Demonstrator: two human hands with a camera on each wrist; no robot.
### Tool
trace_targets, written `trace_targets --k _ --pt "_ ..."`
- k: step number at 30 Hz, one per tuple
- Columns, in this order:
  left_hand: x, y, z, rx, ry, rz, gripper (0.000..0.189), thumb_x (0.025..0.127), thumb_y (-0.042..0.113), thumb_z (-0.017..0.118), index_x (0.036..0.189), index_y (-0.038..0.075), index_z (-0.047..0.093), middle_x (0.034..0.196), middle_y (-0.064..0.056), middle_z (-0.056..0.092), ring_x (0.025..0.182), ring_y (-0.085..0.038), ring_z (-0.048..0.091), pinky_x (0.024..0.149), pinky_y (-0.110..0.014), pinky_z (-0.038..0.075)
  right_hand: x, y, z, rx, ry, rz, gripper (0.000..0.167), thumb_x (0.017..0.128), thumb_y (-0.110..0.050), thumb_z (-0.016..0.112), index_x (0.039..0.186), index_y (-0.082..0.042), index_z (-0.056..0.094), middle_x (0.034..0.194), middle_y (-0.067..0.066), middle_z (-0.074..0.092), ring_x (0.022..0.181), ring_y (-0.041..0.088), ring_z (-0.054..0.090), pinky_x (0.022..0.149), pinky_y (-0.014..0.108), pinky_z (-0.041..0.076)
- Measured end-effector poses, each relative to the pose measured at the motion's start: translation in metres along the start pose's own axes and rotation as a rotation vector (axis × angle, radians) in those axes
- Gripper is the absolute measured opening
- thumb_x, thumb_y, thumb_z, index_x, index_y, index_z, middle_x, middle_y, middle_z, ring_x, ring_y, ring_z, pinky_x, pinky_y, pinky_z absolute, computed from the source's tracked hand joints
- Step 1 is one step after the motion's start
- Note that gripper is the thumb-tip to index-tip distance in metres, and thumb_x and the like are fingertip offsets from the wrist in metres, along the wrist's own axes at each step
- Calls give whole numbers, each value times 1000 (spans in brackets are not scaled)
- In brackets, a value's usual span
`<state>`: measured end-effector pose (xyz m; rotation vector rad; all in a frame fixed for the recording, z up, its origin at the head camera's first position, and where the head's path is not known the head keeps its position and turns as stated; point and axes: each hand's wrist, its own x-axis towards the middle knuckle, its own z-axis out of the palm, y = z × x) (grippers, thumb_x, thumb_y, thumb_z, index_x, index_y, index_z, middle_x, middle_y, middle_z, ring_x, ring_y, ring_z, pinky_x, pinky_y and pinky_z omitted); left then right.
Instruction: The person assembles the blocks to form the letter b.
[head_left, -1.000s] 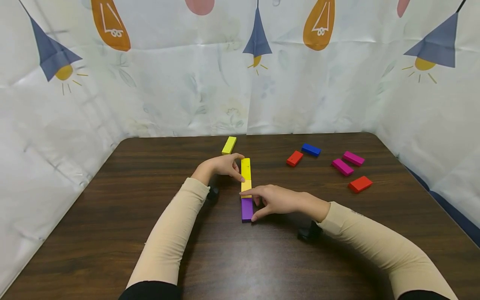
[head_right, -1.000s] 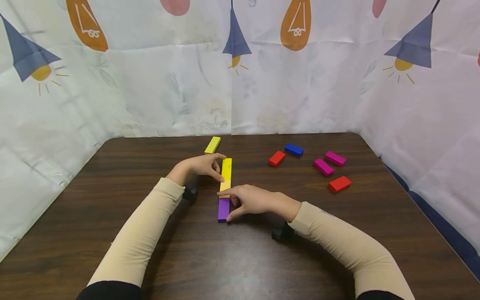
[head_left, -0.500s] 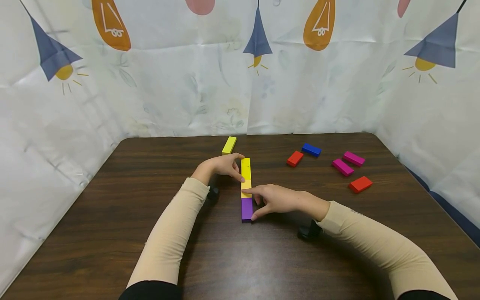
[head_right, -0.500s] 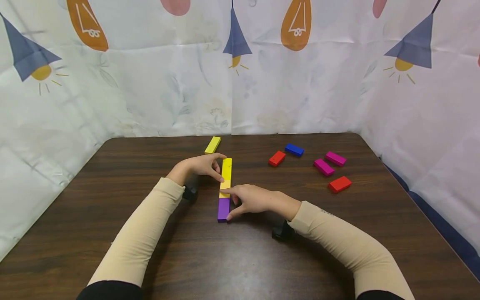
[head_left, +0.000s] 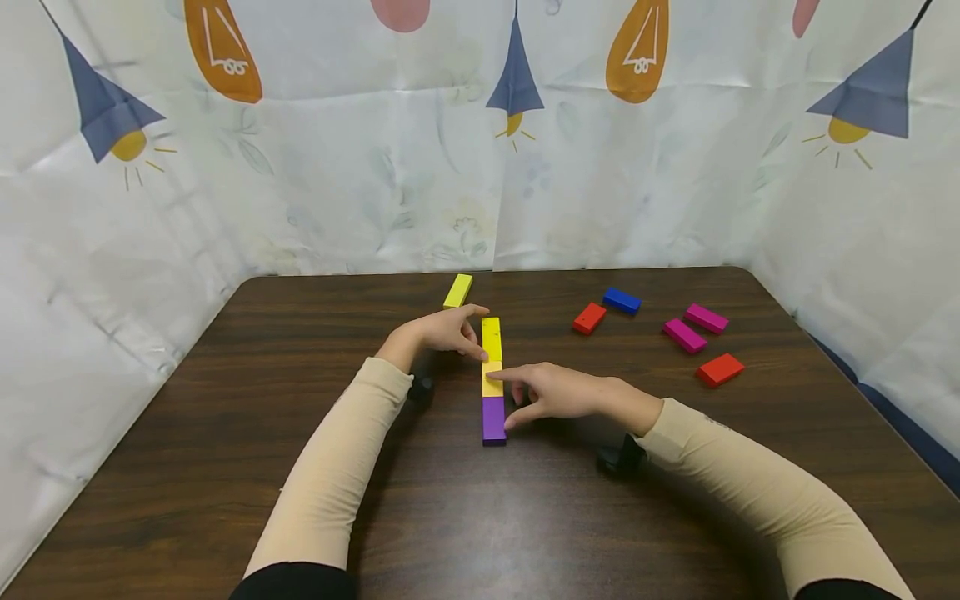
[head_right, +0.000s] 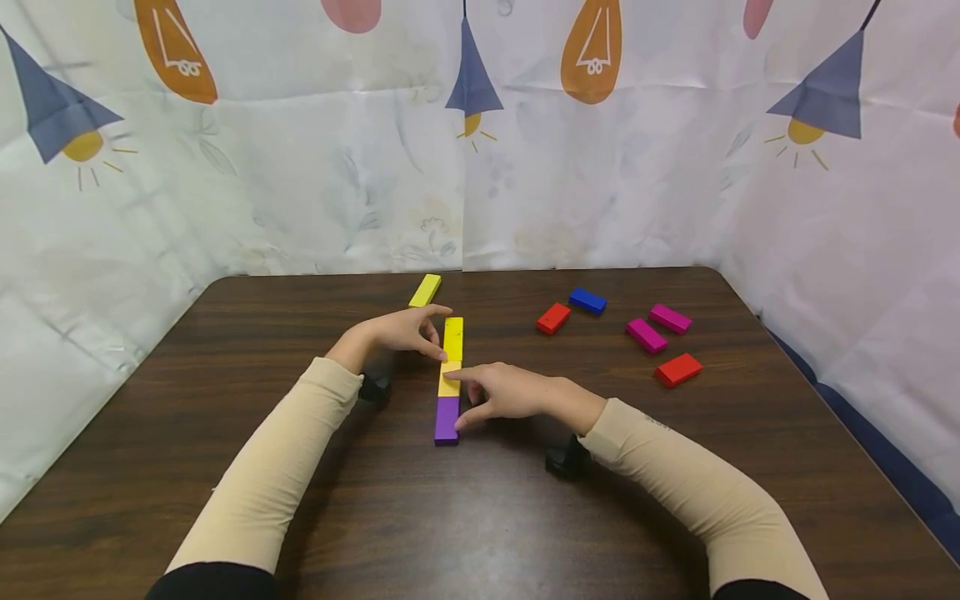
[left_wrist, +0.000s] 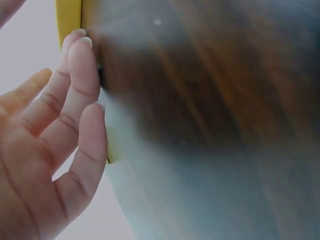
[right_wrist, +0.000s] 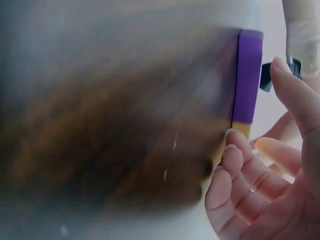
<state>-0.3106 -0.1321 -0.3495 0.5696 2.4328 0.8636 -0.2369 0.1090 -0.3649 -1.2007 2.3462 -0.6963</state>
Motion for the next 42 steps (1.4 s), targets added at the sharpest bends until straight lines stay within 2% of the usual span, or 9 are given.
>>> trace_targets --k 7,14,18,22,27,30,36,42 --pt "-11 1 4 105 20 57 69 94 22 77 152 5 43 93 -6 63 79 -18 55 74 -30 44 1 16 -14 77 29 14 60 97 -27 74 149 -7 53 92 -3 61 71 11 53 67 26 43" --pt "-27 10 21 263 27 101 66 95 30 76 152 10 47 97 -5 64 84 -19 57 78 -34 47 4 33 -36 117 141 60 47 100 -25 70 143 -7 60 94 -1 63 79 18 57 73 33 47" --pt "-32 17 29 317 47 87 68 96 34 75 153 11 47 97 -5 63 83 -20 58 75 -34 48 15 40 -46 95 215 91 45 101 -24 69 141 -6 62 95 2 66 81 18 60 75 34 49" --pt "-36 19 35 365 33 61 69 95 38 75 153 11 47 95 -4 61 80 -19 57 71 -32 47 31 44 -53 76 277 118 41 102 -22 67 139 -5 64 100 7 70 84 22 62 75 35 51" --pt "-41 18 37 369 21 70 73 94 39 76 153 8 46 91 -4 60 78 -18 55 69 -31 45 52 45 -62 37 331 148 37 104 -18 64 137 -3 64 107 13 70 91 28 64 80 39 52" --pt "-42 17 37 366 21 81 75 93 40 77 153 8 46 91 -4 60 78 -18 55 69 -31 45 66 46 -67 1 334 159 36 105 -17 61 138 -3 64 117 13 68 97 28 63 86 41 51" --pt "-41 14 36 362 13 91 75 93 40 76 153 8 46 93 -4 60 80 -18 55 71 -31 46 91 44 -74 -126 282 148 34 108 -16 54 139 -4 64 138 13 61 124 29 59 103 43 46" --pt "-40 13 36 344 8 97 74 94 40 77 153 7 46 89 -4 59 76 -17 53 68 -30 44 115 48 -74 -194 230 143 34 110 -16 51 139 -8 65 140 11 61 123 27 59 102 41 46"
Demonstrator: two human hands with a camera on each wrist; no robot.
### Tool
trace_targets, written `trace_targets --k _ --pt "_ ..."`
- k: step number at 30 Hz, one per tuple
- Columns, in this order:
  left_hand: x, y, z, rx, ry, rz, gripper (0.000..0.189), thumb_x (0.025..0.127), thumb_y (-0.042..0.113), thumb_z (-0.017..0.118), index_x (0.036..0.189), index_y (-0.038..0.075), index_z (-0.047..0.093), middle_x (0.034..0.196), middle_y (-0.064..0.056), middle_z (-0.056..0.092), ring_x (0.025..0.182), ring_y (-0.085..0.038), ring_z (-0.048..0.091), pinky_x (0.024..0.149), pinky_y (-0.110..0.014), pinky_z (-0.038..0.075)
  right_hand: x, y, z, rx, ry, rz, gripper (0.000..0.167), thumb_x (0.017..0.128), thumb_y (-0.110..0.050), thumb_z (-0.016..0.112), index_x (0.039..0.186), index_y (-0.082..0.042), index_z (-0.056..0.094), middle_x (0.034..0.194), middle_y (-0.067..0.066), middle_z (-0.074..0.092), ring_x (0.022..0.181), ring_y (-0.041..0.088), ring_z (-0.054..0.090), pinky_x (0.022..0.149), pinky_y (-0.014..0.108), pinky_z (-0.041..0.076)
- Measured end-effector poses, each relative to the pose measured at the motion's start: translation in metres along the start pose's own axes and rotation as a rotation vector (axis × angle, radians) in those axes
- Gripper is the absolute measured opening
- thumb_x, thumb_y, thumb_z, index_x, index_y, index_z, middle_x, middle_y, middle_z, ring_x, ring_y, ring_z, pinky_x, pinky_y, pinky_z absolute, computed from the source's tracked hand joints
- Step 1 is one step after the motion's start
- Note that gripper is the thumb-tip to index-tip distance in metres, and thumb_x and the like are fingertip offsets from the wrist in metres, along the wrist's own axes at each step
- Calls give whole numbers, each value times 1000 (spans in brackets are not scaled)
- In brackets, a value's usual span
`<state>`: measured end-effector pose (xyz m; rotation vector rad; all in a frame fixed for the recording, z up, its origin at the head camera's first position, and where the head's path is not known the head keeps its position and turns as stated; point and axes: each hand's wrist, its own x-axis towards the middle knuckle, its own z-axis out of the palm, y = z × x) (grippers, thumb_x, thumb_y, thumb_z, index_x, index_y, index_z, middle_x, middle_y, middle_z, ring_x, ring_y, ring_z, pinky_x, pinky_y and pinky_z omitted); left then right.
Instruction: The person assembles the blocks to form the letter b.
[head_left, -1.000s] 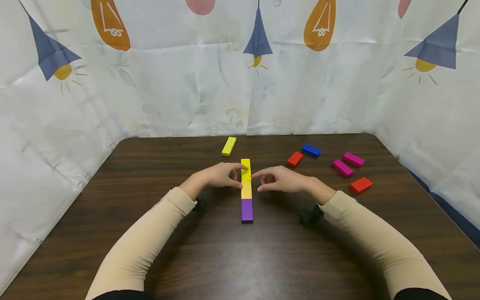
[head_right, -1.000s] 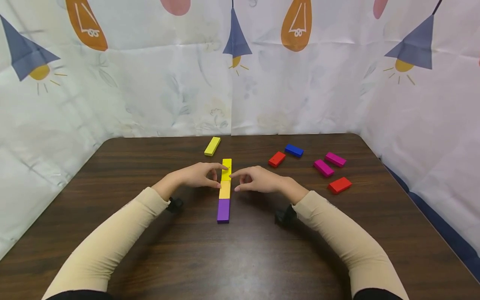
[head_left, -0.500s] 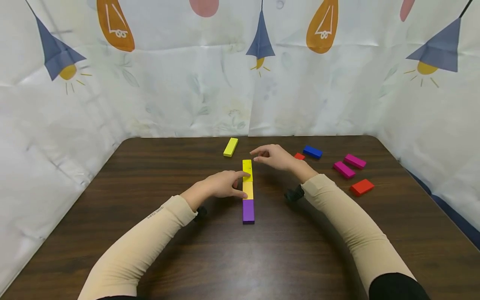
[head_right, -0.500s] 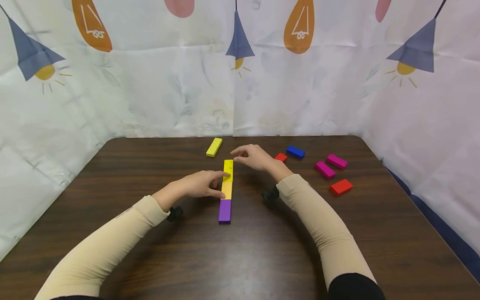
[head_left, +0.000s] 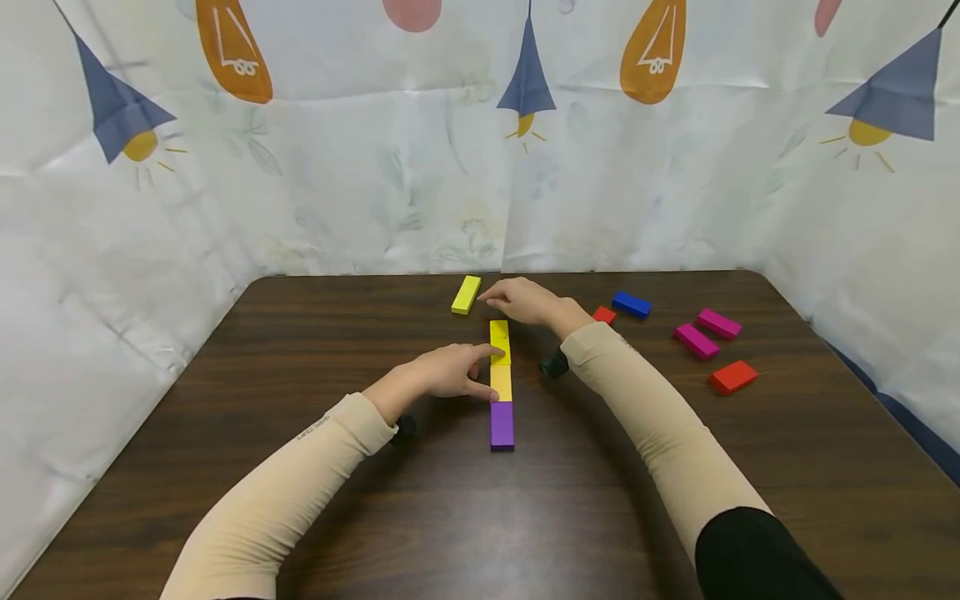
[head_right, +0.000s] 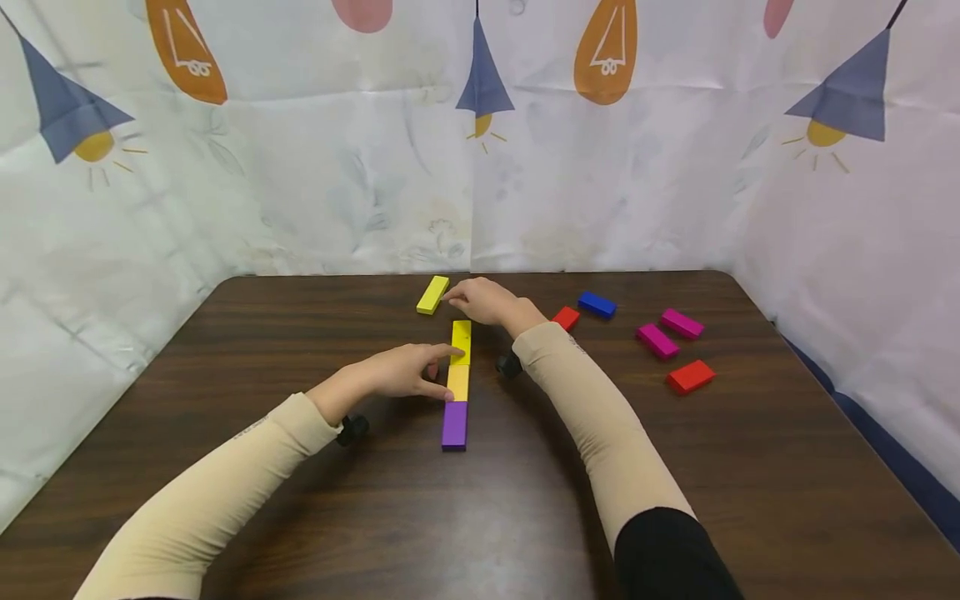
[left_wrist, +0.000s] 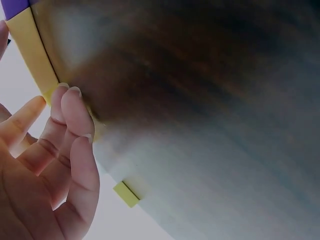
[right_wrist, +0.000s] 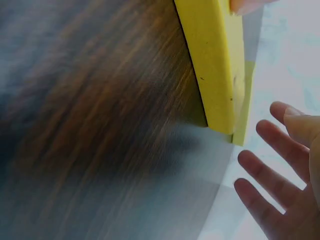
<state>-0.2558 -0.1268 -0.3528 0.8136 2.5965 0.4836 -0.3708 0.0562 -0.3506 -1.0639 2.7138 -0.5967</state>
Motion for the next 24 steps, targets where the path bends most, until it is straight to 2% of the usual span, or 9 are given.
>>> trace_targets --k 4,8,18,20,24 --pt "1 -2 2 2 1 -5 74 94 41 76 153 9 45 87 -3 58 74 -15 52 67 -29 43 10 2 4 -30 -19 -9 35 109 -15 52 142 -8 62 143 12 58 128 27 57 105 41 44" --pt "1 -3 2 9 5 -4 74 94 41 76 153 9 45 86 -3 58 73 -15 52 68 -29 43 18 2 7 -70 -52 -24 40 108 -14 53 148 -10 56 152 12 51 141 29 45 114 43 35" --pt "1 -1 -2 -6 -14 -15 73 93 41 77 151 9 46 89 -4 59 76 -17 54 68 -30 43 27 -1 10 -135 -207 5 47 111 -16 46 158 -20 44 165 3 30 149 28 33 119 44 27" --pt "1 0 -1 -8 -19 -20 73 93 41 77 151 9 46 89 -4 59 76 -17 53 67 -29 43 26 0 10 -135 -216 11 46 111 -16 45 157 -21 45 166 1 29 149 27 33 119 43 27" --pt "1 0 -2 -8 -21 -25 72 93 40 77 151 10 46 89 -4 58 75 -17 53 67 -29 42 23 3 9 -103 -177 22 44 110 -12 46 153 -19 51 163 2 35 147 27 37 116 42 32"
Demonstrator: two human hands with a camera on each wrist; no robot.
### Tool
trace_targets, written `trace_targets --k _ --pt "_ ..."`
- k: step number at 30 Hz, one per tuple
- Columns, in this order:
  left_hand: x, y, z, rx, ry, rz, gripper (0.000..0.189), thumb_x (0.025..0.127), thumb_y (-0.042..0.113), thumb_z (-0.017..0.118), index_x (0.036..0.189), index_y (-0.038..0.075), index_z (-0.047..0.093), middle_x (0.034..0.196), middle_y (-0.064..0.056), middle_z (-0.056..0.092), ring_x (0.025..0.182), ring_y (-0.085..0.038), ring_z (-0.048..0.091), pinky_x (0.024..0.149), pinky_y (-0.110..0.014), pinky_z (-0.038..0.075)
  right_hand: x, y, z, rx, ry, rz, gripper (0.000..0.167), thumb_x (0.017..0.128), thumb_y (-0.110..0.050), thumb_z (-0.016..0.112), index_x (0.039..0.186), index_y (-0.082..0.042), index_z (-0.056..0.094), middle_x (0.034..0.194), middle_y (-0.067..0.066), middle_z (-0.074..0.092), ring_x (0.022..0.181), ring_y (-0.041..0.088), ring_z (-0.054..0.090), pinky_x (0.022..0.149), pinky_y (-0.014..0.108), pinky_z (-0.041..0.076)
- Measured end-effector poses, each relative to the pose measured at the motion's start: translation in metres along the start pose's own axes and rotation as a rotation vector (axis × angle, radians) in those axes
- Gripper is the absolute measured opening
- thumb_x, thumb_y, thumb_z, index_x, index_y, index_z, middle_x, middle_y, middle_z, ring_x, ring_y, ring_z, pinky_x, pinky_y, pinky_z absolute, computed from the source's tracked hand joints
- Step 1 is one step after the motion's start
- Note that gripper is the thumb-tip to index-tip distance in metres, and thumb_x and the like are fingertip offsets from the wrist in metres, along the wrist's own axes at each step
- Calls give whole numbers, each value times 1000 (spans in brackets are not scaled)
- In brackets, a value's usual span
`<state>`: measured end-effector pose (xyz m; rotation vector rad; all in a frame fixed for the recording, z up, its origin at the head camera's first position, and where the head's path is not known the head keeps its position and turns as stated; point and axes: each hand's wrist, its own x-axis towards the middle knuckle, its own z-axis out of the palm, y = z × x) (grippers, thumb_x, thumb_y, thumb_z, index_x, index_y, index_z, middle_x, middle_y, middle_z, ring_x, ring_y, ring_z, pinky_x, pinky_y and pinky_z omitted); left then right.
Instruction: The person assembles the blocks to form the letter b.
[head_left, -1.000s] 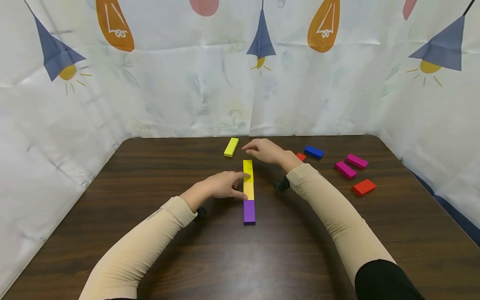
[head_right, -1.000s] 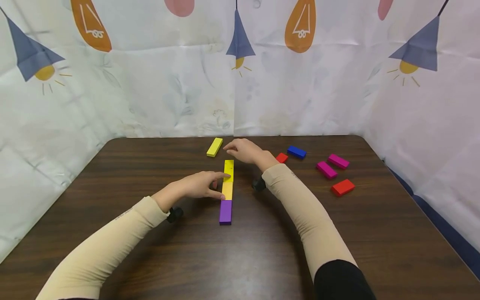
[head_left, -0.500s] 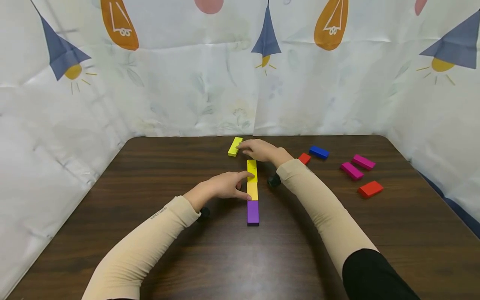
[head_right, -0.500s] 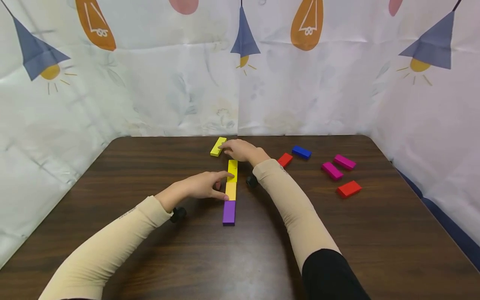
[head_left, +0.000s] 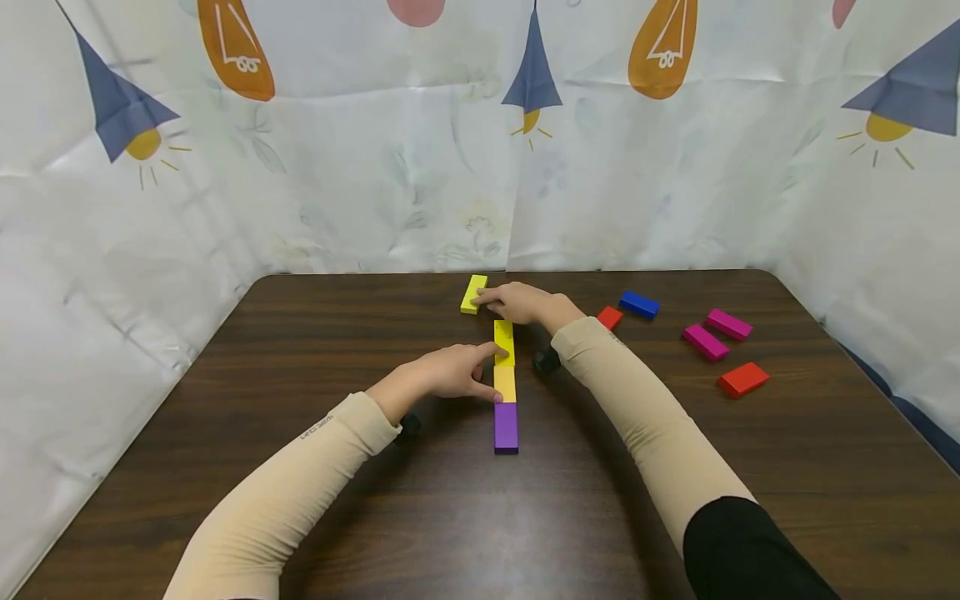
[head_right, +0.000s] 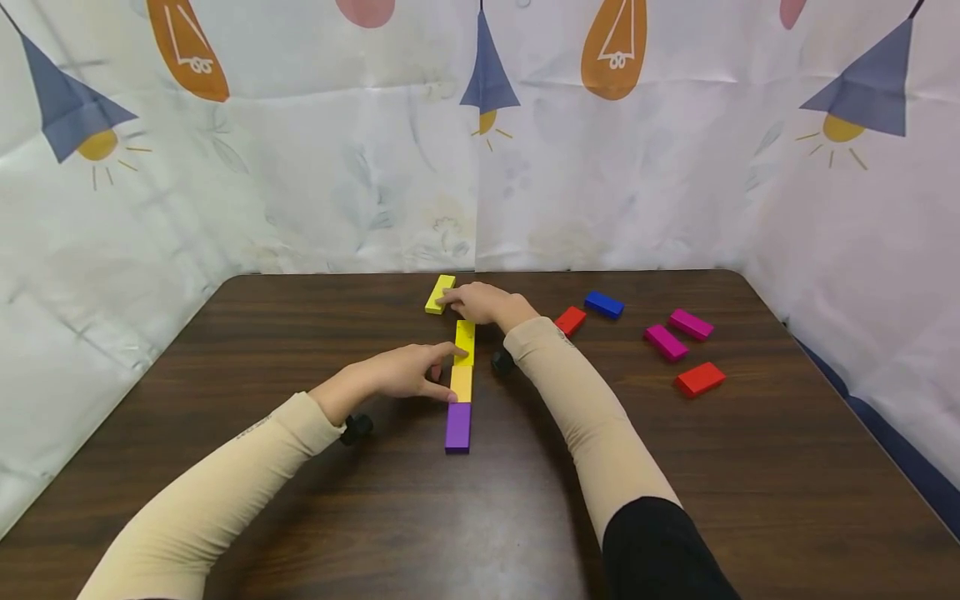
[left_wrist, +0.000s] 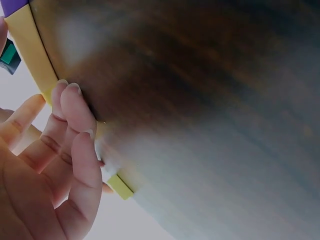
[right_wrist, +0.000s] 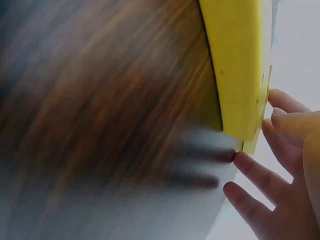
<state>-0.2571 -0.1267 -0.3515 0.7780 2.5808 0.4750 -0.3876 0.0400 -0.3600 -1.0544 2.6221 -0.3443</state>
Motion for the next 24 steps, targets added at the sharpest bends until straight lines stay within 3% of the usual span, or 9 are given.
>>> trace_targets --k 4,14,24 --pt "0 0 0 0 -7 -1 73 93 40 77 152 10 45 89 -4 58 74 -17 53 67 -29 43 -4 7 1 28 43 -7 41 109 -9 48 149 -15 57 160 5 39 143 29 42 112 41 37" --pt "-1 1 -1 -4 -5 7 72 93 39 78 151 10 46 88 -4 58 75 -17 53 67 -29 42 -14 19 3 73 133 13 36 108 -9 51 141 -12 64 156 13 44 143 32 42 115 45 34" --pt "-1 0 0 -12 -2 3 71 93 40 77 150 11 46 89 -4 58 76 -17 53 68 -29 43 -20 24 5 110 145 23 35 108 -12 54 141 -11 64 154 8 46 139 31 48 111 42 40"
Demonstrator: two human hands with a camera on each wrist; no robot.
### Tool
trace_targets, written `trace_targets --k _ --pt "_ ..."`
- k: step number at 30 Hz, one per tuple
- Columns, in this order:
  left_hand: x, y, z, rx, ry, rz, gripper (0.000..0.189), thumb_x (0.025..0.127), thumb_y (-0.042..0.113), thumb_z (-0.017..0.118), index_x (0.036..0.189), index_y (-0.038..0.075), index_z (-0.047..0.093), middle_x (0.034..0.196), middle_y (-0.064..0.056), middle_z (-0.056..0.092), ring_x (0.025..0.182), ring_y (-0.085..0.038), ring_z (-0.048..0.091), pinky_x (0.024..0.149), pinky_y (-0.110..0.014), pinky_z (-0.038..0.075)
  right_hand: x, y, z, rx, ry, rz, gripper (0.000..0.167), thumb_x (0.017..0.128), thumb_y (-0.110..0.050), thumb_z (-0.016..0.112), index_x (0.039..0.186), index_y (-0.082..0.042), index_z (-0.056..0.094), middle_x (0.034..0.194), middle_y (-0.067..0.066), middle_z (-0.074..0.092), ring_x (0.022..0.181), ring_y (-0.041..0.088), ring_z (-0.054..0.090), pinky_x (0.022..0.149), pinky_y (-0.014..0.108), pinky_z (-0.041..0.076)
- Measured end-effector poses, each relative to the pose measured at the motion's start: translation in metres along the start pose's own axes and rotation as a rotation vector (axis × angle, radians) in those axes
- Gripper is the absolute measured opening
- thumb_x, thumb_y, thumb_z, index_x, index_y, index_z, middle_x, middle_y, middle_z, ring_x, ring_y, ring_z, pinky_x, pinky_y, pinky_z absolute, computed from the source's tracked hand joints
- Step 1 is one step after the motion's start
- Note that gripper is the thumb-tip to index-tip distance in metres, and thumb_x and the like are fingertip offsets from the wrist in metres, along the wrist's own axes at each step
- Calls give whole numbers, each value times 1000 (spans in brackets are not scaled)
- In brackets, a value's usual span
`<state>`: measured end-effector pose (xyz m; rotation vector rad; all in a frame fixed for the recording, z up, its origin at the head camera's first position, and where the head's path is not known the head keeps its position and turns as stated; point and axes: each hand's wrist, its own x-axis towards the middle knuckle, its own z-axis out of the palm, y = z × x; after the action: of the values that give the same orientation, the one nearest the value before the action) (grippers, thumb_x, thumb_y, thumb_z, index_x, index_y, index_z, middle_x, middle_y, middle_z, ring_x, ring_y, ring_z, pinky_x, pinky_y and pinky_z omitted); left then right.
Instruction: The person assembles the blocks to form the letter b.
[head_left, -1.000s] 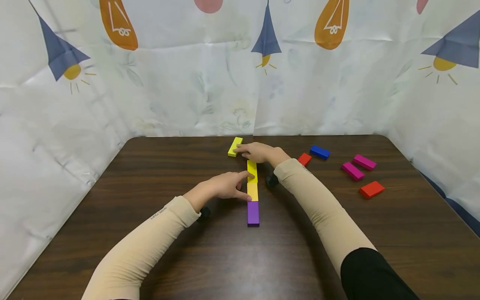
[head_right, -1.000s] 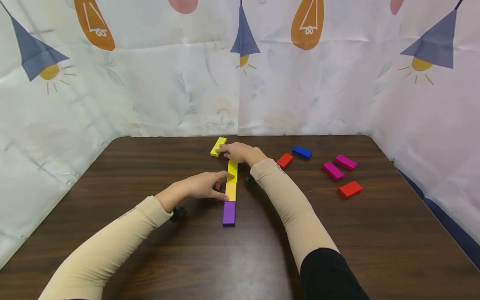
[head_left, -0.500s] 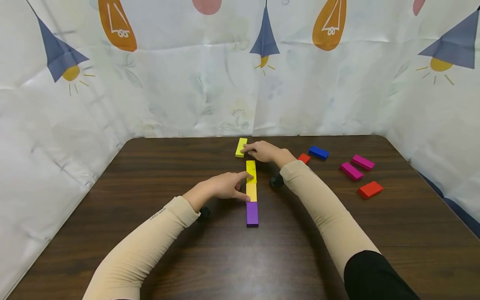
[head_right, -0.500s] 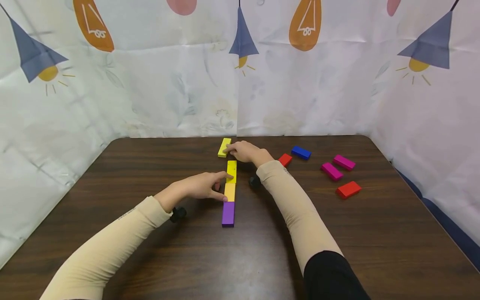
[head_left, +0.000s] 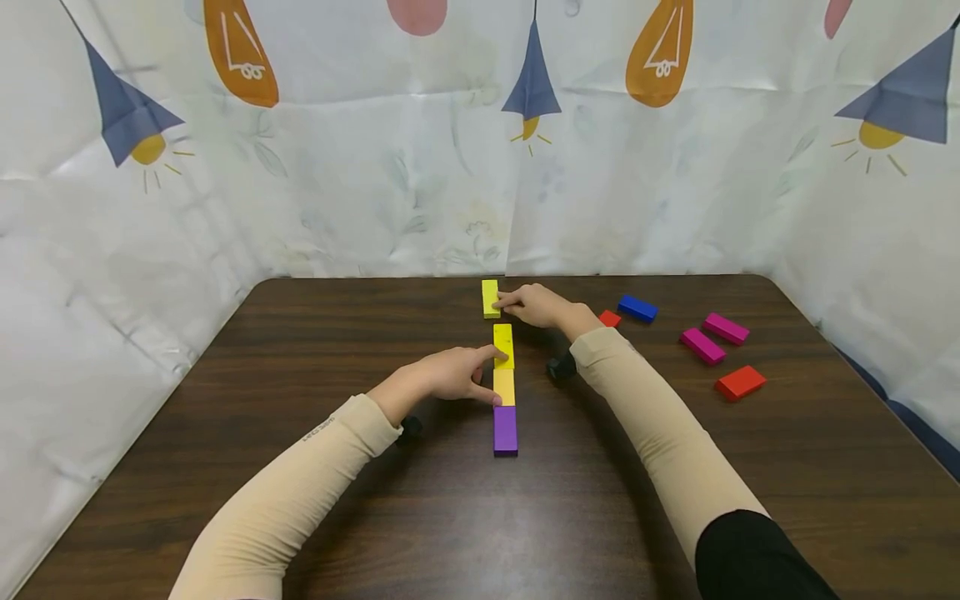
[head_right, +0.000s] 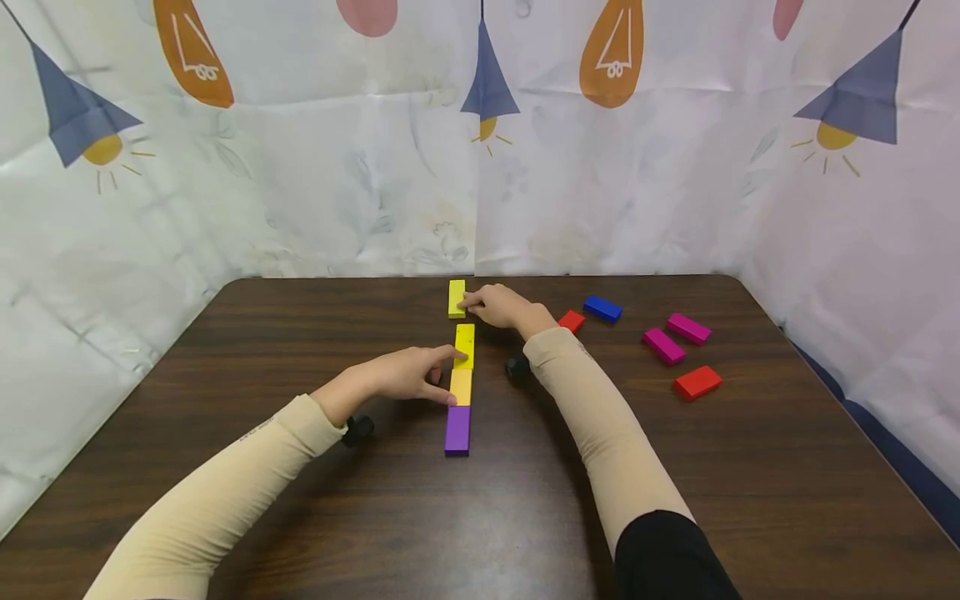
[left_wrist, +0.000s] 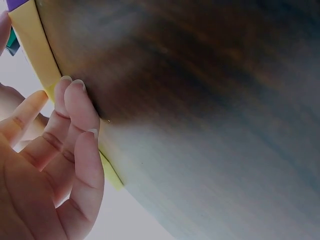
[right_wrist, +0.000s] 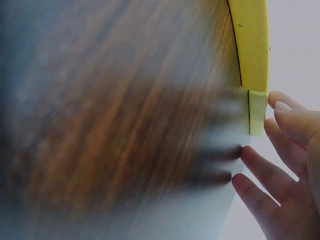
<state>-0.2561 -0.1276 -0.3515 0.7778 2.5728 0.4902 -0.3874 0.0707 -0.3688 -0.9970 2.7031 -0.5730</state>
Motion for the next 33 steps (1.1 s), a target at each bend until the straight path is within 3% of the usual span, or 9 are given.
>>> trace_targets --k 10,19,24,28,33 --pt "0 -2 2 -15 -2 3 72 93 40 77 151 10 46 90 -4 59 75 -17 54 67 -29 44 -5 3 2 -56 60 -7 31 102 -15 67 132 -9 71 144 6 56 133 28 54 110 42 41" --pt "1 -1 3 -18 -8 0 72 94 39 77 151 11 45 90 -4 59 74 -16 53 66 -29 43 -8 1 -1 -70 38 14 32 100 -10 68 132 -9 71 135 8 65 126 26 60 105 40 46" --pt "2 0 3 -14 -9 -13 72 93 40 77 151 13 45 90 -3 59 74 -16 54 66 -29 43 -13 -1 -3 -73 29 21 31 101 -9 66 131 -9 71 131 8 68 107 21 64 94 37 50" --pt "1 0 2 -11 -10 -11 72 93 40 77 151 12 45 89 -3 59 74 -16 54 66 -29 43 -16 -4 -4 -69 18 24 31 102 -9 65 132 -9 71 131 8 68 89 20 58 82 33 48" --pt "1 0 -1 -15 -8 -12 72 92 39 78 151 12 45 87 -5 58 74 -17 53 66 -29 42 -21 -8 -5 -61 17 22 31 102 -8 64 133 -9 70 135 10 65 79 20 54 75 30 44"
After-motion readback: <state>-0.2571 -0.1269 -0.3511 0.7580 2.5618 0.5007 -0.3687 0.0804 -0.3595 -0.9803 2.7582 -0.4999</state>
